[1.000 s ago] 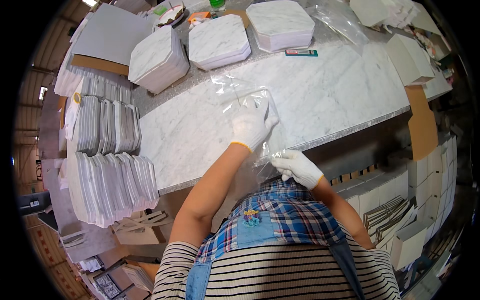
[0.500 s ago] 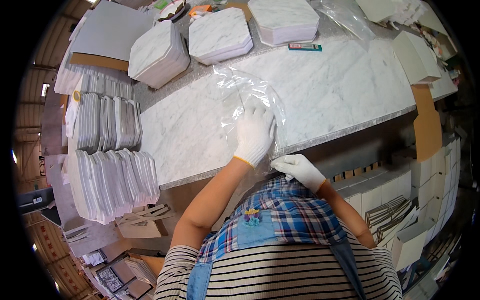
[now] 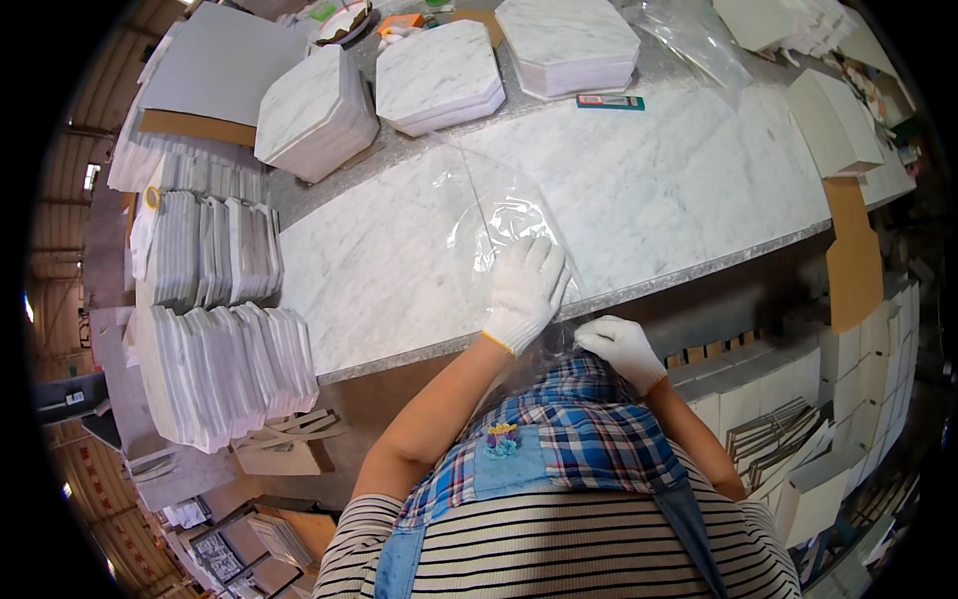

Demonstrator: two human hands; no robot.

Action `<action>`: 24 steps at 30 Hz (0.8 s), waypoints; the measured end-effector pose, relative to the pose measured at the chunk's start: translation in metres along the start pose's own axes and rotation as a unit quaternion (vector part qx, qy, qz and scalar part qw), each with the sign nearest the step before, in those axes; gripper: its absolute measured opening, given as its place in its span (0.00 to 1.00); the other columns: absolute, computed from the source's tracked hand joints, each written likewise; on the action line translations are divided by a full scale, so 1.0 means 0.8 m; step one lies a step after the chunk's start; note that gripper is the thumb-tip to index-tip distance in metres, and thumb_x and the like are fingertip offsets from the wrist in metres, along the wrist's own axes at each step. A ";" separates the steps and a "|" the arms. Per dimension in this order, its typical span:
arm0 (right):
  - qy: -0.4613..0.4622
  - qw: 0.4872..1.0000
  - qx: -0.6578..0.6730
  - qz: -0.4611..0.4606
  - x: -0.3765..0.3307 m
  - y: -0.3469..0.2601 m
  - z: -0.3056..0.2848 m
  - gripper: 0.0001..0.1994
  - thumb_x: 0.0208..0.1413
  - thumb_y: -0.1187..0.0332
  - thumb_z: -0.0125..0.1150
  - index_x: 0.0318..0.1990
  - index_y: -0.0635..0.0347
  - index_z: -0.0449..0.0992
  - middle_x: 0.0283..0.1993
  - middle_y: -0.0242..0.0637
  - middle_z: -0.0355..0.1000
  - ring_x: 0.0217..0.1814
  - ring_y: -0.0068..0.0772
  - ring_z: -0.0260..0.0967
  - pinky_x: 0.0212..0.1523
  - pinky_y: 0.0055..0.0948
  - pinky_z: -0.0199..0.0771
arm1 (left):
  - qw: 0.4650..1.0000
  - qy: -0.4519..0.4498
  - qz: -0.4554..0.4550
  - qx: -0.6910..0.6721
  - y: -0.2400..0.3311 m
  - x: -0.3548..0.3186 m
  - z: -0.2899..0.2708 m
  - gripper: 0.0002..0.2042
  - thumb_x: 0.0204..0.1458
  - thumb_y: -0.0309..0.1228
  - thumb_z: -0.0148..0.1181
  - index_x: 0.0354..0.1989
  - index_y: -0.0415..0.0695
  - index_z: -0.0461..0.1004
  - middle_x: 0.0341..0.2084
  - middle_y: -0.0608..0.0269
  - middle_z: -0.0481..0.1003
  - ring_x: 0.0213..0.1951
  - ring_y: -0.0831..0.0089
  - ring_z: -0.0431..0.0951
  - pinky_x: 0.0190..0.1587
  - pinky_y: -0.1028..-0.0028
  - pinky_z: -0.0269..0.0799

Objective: The person wraps white octagonal ceramic plates in clear plastic bags and places them into cardboard boxes. The process involves picking up a plate, placing it on a plastic sheet, folding the sheet around the plate, and then putting the wrapped item into a box. The person repeats this process for multiple plates.

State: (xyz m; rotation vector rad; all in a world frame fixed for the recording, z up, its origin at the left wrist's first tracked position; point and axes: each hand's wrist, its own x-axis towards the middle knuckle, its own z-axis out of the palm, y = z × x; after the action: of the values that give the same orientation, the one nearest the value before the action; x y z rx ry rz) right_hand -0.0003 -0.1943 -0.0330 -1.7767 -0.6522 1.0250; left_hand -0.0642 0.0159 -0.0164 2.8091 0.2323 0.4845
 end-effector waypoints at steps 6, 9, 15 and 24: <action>0.020 0.993 -0.095 -0.071 -0.002 0.025 -0.035 0.09 0.56 0.65 0.65 0.37 0.60 0.85 0.39 0.40 0.81 0.45 0.39 0.78 0.50 0.32 0.77 | 0.999 -0.031 -0.032 -0.023 0.016 0.014 -0.008 0.24 0.51 0.42 0.64 0.53 0.40 0.74 0.53 0.47 0.70 0.55 0.46 0.68 0.57 0.51 0.66; 0.022 0.989 -0.120 -0.089 0.005 0.041 -0.042 0.09 0.55 0.64 0.65 0.36 0.60 0.85 0.38 0.40 0.81 0.44 0.39 0.78 0.49 0.33 0.78 | 0.999 -0.025 -0.022 0.010 0.021 0.022 -0.008 0.28 0.51 0.47 0.64 0.56 0.40 0.73 0.55 0.44 0.68 0.57 0.44 0.65 0.61 0.48 0.60; 0.049 0.976 -0.209 -0.034 0.036 0.077 -0.037 0.14 0.54 0.58 0.67 0.37 0.61 0.84 0.38 0.47 0.80 0.42 0.47 0.78 0.44 0.39 0.77 | 0.997 -0.059 -0.040 0.016 0.024 0.038 -0.009 0.33 0.50 0.50 0.64 0.60 0.41 0.71 0.57 0.42 0.67 0.60 0.41 0.63 0.63 0.45 0.55; 0.055 0.985 -0.155 -0.042 0.073 0.095 -0.037 0.27 0.58 0.52 0.62 0.59 0.60 0.76 0.60 0.50 0.74 0.65 0.55 0.68 0.67 0.46 0.62 | 0.994 -0.015 -0.080 0.076 0.005 0.062 -0.006 0.33 0.50 0.51 0.63 0.60 0.42 0.71 0.58 0.43 0.67 0.61 0.41 0.62 0.64 0.43 0.53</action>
State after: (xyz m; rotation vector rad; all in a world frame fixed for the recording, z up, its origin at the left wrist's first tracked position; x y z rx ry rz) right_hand 0.0542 -0.1931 -0.1174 -2.0398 -0.8440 0.7931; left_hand -0.0193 0.0231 0.0039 2.9114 0.5037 0.4036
